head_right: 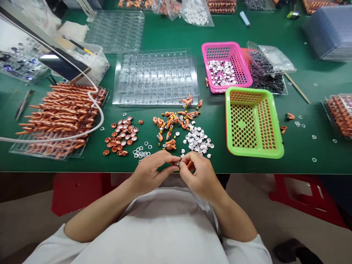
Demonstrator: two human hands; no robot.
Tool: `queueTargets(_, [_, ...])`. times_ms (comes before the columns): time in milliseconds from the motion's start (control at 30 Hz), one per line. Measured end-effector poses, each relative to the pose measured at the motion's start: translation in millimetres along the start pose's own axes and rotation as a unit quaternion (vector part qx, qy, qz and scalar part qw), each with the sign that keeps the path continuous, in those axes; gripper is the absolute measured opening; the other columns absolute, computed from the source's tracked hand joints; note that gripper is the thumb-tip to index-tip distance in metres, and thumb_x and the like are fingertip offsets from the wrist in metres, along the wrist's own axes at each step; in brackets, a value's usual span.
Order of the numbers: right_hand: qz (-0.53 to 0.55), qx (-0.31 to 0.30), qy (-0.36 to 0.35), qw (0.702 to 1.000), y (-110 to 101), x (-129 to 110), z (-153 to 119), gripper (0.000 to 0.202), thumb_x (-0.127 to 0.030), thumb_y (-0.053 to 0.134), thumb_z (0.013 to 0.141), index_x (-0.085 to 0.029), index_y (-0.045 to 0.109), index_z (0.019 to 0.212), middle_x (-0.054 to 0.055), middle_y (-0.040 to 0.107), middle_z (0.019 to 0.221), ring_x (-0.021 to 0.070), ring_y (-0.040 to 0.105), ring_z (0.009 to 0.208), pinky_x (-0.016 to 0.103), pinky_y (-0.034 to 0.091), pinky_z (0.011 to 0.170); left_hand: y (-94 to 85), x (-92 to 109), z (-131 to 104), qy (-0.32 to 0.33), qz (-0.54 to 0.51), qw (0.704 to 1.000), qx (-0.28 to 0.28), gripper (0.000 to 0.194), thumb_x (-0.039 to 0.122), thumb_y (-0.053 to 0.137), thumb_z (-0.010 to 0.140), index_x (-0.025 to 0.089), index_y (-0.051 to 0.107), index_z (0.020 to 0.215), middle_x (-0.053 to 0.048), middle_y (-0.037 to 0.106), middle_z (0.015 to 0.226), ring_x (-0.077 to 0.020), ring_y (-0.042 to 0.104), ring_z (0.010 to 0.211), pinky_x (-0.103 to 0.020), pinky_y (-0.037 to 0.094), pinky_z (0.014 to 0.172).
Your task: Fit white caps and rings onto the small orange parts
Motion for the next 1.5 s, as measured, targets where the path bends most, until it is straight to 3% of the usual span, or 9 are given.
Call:
queueTargets(733, [0.087, -0.069, 0.071, 0.991, 0, 8, 3, 0.012, -0.024, 0.057, 0.087, -0.02, 0.055, 0.076, -0.001, 0.061, 0.069, 0.0122, 0.056, 0.061, 0.022, 0.044, 0.054, 1.7, 3, -3, -0.016, -0.026, 0.999, -0.021, 0.014, 0.014, 0.06, 0.089, 0.016, 0.067, 0.101, -0.005, 0.074, 0.081, -0.0155, 0.066, 0.076, -0.028, 0.055, 0.071])
queueTargets(1067, [0.03, -0.072, 0.016, 0.997, -8, -1, -2, 0.008, -0.024, 0.059, 0.087, -0.02, 0.058, 0.081, 0.0, 0.062, 0.074, 0.0126, 0.058, 0.066, 0.023, 0.048, 0.059, -2.9, 2, -5, -0.055, -0.072, 0.995, -0.046, 0.015, 0.019, 0.064, 0.087, 0.019, 0.069, 0.102, -0.003, 0.073, 0.082, -0.0133, 0.067, 0.073, -0.024, 0.054, 0.069])
queueTargets(1300, [-0.065, -0.029, -0.086, 0.994, -10, -4, -4, 0.006, -0.021, 0.058, 0.089, -0.021, 0.062, 0.085, 0.002, 0.065, 0.079, 0.0151, 0.061, 0.071, 0.027, 0.048, 0.063, -2.5, -1, -6, -0.055, -0.052, 0.996, -0.044, 0.016, 0.019, 0.063, 0.088, 0.019, 0.071, 0.102, -0.003, 0.075, 0.083, -0.0136, 0.068, 0.074, -0.024, 0.054, 0.069])
queueTargets(1500, [-0.092, -0.011, -0.12, 0.988, -6, -7, -8, 0.01, -0.019, 0.055, 0.092, -0.021, 0.062, 0.085, 0.004, 0.068, 0.081, 0.0169, 0.061, 0.074, 0.03, 0.048, 0.068, -2.7, 6, -6, -0.048, -0.021, 0.998, -0.029, 0.017, 0.016, 0.063, 0.088, 0.017, 0.07, 0.103, -0.004, 0.075, 0.081, -0.0148, 0.067, 0.072, -0.026, 0.055, 0.068])
Point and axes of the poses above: each hand's wrist, its own z-axis towards the middle knuckle, its own y-axis out of the palm, x = y × z, the point moved 2 cm from there along z, towards the middle knuckle
